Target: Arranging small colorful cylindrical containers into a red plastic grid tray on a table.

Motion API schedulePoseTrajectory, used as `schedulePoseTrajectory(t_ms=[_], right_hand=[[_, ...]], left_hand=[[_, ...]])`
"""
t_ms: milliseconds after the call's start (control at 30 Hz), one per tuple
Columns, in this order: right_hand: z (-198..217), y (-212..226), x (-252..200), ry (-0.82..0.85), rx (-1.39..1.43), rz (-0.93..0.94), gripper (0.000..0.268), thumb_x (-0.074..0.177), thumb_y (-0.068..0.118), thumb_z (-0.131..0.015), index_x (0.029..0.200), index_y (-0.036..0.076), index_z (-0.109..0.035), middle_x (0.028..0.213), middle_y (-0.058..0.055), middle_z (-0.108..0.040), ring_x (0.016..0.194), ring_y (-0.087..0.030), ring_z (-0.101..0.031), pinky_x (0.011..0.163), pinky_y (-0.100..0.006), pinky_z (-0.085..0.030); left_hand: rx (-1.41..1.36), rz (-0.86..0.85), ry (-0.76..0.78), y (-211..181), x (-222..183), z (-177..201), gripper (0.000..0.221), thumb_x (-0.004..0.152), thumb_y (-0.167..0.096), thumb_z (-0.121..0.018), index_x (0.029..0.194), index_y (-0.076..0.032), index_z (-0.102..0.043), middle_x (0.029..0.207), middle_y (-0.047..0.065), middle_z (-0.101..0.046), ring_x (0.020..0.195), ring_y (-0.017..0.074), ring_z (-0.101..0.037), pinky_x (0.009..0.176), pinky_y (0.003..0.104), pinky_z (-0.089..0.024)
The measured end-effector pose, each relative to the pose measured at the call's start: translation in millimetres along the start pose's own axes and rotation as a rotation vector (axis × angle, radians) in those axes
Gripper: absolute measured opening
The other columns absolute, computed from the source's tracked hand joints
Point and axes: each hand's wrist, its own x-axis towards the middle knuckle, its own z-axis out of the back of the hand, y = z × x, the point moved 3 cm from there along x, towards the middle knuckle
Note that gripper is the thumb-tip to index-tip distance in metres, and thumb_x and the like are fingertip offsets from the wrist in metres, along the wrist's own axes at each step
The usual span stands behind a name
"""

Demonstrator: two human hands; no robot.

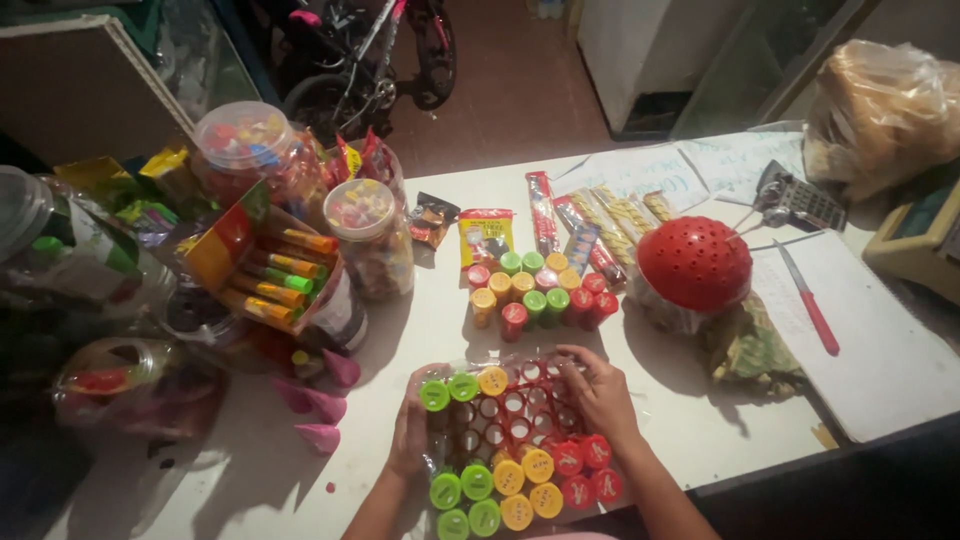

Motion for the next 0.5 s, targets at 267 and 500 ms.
schedulePoseTrajectory(t_ms=[267, 500], right_hand=[[1.0, 9.2, 0.1, -0.018, -0.037, -0.005, 0.041, 0.091, 0.048, -0.058, 0.114, 0.022, -0.079, 0.113, -0.003, -0.083, 0.101, -0.019, -0.077, 0.086, -0.032, -0.056], [-0.8, 32.3, -2.8, 0.017, 0.025, -0.006, 0.043, 0.087, 0.047, -0.063, 0.117, 0.021, -0.079, 0.118, -0.005, -0.082, 0.104, -0.02, -0.077, 0.087, -0.035, -0.058]], left_hand=[[0.145, -0.107, -0.056, 16.7, 7.6, 23.5, 0.066, 0.099, -0.061, -0.038, 0.125, -0.007, -0.068, 0.126, 0.014, -0.071, 0.12, 0.0274, -0.066, 0.103, 0.041, -0.053], [0.265, -0.101, -0.152, -6.0, 15.4, 18.4, 0.053, 0.105, -0.043, -0.04, 0.107, -0.009, -0.08, 0.12, 0.011, -0.078, 0.121, 0.0249, -0.068, 0.11, 0.037, -0.049]])
